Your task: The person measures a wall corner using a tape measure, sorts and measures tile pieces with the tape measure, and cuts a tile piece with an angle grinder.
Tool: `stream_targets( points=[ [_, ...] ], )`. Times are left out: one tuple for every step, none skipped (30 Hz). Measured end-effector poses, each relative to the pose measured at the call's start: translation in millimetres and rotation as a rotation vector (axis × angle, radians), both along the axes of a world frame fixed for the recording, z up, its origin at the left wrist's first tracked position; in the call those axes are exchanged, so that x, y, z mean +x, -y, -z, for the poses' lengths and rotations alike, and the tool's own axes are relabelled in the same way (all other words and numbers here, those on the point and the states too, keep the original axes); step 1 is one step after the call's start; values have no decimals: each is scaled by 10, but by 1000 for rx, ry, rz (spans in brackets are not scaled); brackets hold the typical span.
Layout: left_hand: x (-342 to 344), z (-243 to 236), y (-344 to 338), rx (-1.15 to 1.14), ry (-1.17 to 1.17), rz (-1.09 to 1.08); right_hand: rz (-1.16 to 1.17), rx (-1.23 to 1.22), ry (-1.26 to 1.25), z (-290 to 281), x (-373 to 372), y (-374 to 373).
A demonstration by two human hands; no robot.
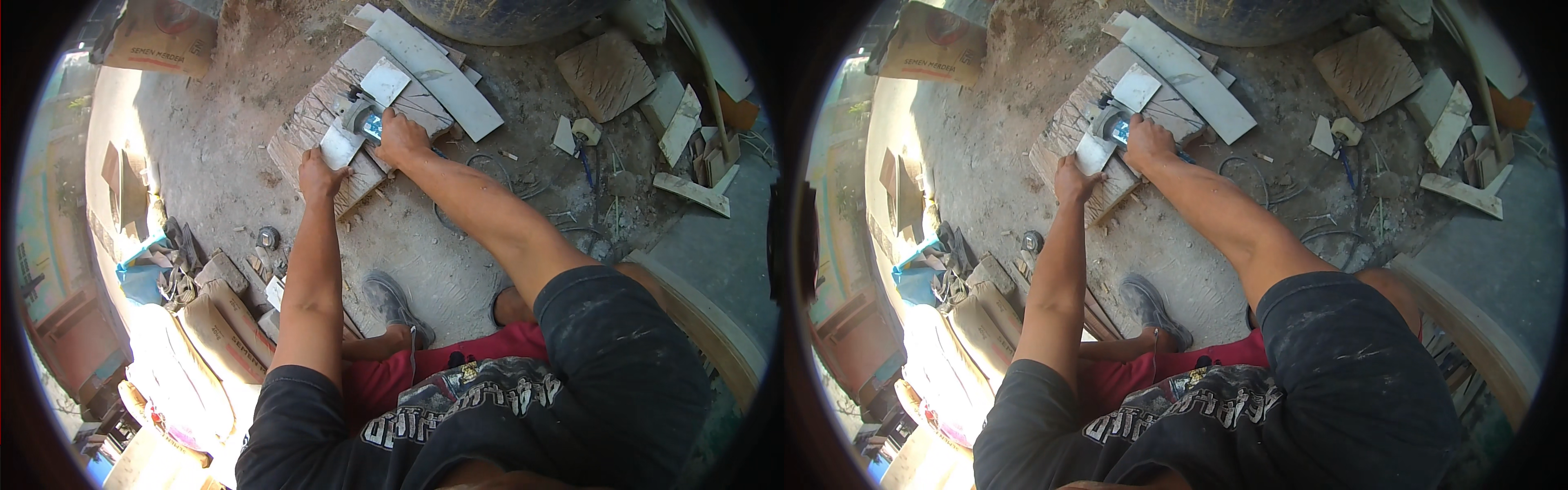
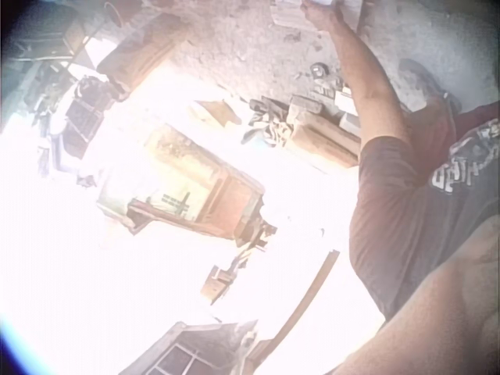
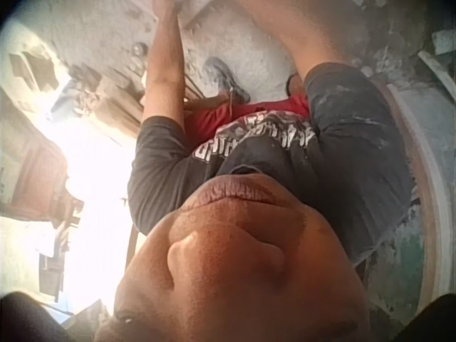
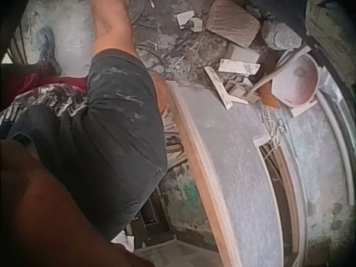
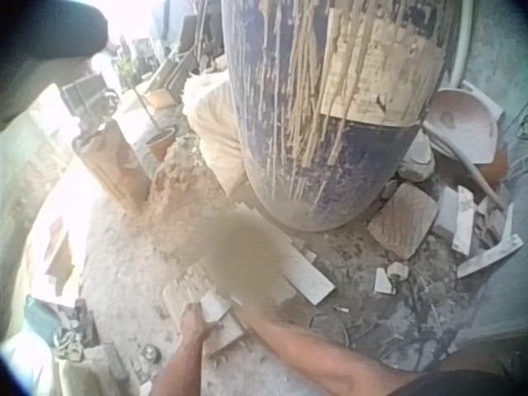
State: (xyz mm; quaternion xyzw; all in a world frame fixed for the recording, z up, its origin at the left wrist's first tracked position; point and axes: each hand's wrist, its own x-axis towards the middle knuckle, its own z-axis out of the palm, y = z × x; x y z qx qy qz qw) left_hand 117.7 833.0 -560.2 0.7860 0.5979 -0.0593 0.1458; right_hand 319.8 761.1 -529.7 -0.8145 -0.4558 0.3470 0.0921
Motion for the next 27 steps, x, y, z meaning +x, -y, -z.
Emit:
stream_targets(
  points=[
    [5,-5,4,-2,-3,-2,-3,0,7,-1,0,12],
    [10,-9,3,-1,-1,1,-3,12,17,2,-2,22],
    [10,-11,3,-3,-2,0,-4,16,27,9,-6,32],
    [10,-10,5,-4,-2,-1,-6,23,26,19,-4,41],
    [9,-7,7,-5,-4,1,-8,22,26,31,-2,50],
    [9,-3,6,-2,-5,3,-10,13,32,43,1,57],
    [9,0,0,-3,-7,1,-9,20,26,53,6,58],
    [4,4,-1,2,-8,4,-7,17,25,63,3,61],
    [0,7,1,4,-10,4,-5,7,28,70,-1,66],
    [3,11,-3,1,-14,2,-6,12,24,73,1,70],
    [8,13,-4,1,-11,1,-7,10,24,76,1,82],
    [10,14,-6,-4,-10,-3,-8,1,27,77,2,92],
    [8,13,-6,-11,-10,-10,-7,6,23,79,3,98],
    [7,12,-8,-9,-11,-9,-6,4,22,80,1,103],
    [8,11,-9,-10,-11,-10,-5,-4,26,81,0,109],
    [12,10,-9,-14,-12,-14,-5,3,25,83,0,116],
    [15,9,-7,-8,-11,-9,-5,3,29,86,0,122],
    [13,6,-4,-7,-13,-8,-5,4,31,90,-3,130],
    [13,1,-5,-6,-14,-10,-3,9,39,92,-7,134],
    [14,-2,-5,-6,-14,-8,-1,15,46,93,-14,141],
    [17,-4,-5,-7,-15,-9,0,8,57,93,-17,147],
    [20,-5,-5,-10,-15,-12,0,17,51,93,-14,154],
    [20,-5,-6,-6,-12,-8,-1,15,49,94,-12,165],
    [16,-5,-5,-4,-8,-6,-2,11,49,95,-11,176],
    [11,-4,-4,-3,-5,-5,-3,9,46,96,-9,180],
    [10,0,-3,-5,6,-8,-4,6,46,99,-5,181],
    [9,5,-1,-9,17,-12,-4,-1,47,103,-6,187]
  ],
)
